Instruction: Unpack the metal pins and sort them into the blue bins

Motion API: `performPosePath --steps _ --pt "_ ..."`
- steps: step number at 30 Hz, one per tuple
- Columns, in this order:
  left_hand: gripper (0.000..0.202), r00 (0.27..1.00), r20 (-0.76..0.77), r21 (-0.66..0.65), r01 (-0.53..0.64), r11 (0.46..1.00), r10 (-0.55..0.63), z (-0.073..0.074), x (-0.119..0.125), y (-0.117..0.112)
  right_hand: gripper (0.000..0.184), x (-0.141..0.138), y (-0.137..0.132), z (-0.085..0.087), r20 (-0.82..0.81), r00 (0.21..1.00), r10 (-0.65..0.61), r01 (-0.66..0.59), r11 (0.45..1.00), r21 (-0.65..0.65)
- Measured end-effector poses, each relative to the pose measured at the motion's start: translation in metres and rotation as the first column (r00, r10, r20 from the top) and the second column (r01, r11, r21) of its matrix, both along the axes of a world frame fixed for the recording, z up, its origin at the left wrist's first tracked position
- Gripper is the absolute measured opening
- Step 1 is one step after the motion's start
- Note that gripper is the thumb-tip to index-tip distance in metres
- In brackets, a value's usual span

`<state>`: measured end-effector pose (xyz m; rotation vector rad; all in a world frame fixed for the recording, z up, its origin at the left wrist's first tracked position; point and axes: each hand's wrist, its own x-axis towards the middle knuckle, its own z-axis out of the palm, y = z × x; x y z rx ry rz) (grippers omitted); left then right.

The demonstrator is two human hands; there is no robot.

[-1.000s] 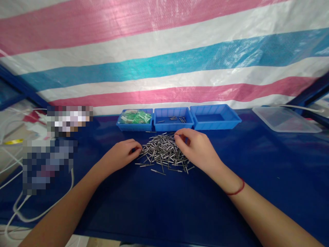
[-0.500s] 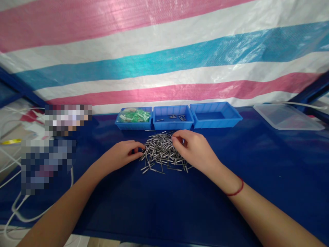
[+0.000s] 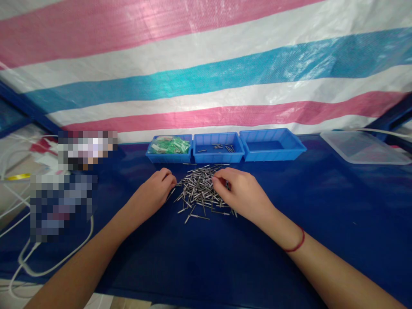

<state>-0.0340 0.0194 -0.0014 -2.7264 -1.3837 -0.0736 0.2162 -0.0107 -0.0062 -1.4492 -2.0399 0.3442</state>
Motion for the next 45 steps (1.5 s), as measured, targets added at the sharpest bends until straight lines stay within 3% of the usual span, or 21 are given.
performPosePath --steps 3,5,8,10,13,16,19,27,31,37,40,45 --pt "0.018 0.999 0.017 0.025 -0.028 0.999 0.028 0.007 0.001 -0.003 0.021 -0.005 -0.004 -0.001 0.025 0.999 0.033 -0.032 0.999 -0.010" --pt "0.019 0.990 0.130 0.041 0.046 0.998 -0.051 0.014 0.005 -0.007 0.019 -0.011 -0.009 -0.002 0.007 0.998 0.062 -0.062 0.998 -0.014" --pt "0.020 0.899 0.383 0.063 0.202 0.977 -0.211 0.021 0.015 -0.018 0.020 -0.021 -0.018 0.000 -0.104 0.986 0.133 -0.137 0.990 -0.025" --pt "0.019 0.827 0.509 0.034 0.259 0.965 -0.240 0.022 0.021 -0.026 0.021 -0.026 -0.022 0.002 -0.191 0.961 0.200 -0.209 0.977 -0.030" --pt "0.015 0.740 0.647 -0.036 0.268 0.963 -0.182 0.019 0.026 -0.033 0.019 -0.031 -0.025 0.003 -0.281 0.930 0.235 -0.262 0.963 -0.064" --pt "0.016 0.668 0.743 -0.147 0.217 0.965 -0.037 0.014 0.027 -0.033 0.018 -0.032 -0.026 0.000 -0.359 0.911 0.202 -0.259 0.958 -0.121" --pt "0.014 0.655 0.756 -0.222 0.227 0.948 0.020 0.012 0.027 -0.032 0.018 -0.033 -0.026 -0.002 -0.407 0.894 0.185 -0.261 0.955 -0.140" --pt "0.013 0.617 0.787 -0.196 0.261 0.945 -0.007 0.015 0.029 -0.033 0.022 -0.034 -0.025 -0.001 -0.486 0.855 0.183 -0.323 0.920 -0.222" --pt "0.012 0.613 0.790 -0.198 0.205 0.959 0.032 0.012 0.029 -0.031 0.020 -0.034 -0.025 -0.003 -0.505 0.853 0.133 -0.263 0.945 -0.195" --pt "0.011 0.626 0.778 -0.224 0.205 0.953 0.048 0.007 0.029 -0.028 0.011 -0.030 -0.026 -0.004 -0.347 0.927 0.144 -0.153 0.988 0.003" --pt "0.012 0.632 0.775 -0.215 0.268 0.939 -0.003 0.008 0.029 -0.028 0.008 -0.030 -0.028 -0.001 -0.280 0.939 0.198 -0.171 0.978 0.121" --pt "0.017 0.640 0.764 -0.219 0.369 0.903 -0.076 0.011 0.026 -0.027 0.011 -0.031 -0.031 0.003 -0.280 0.927 0.251 -0.199 0.959 0.201"
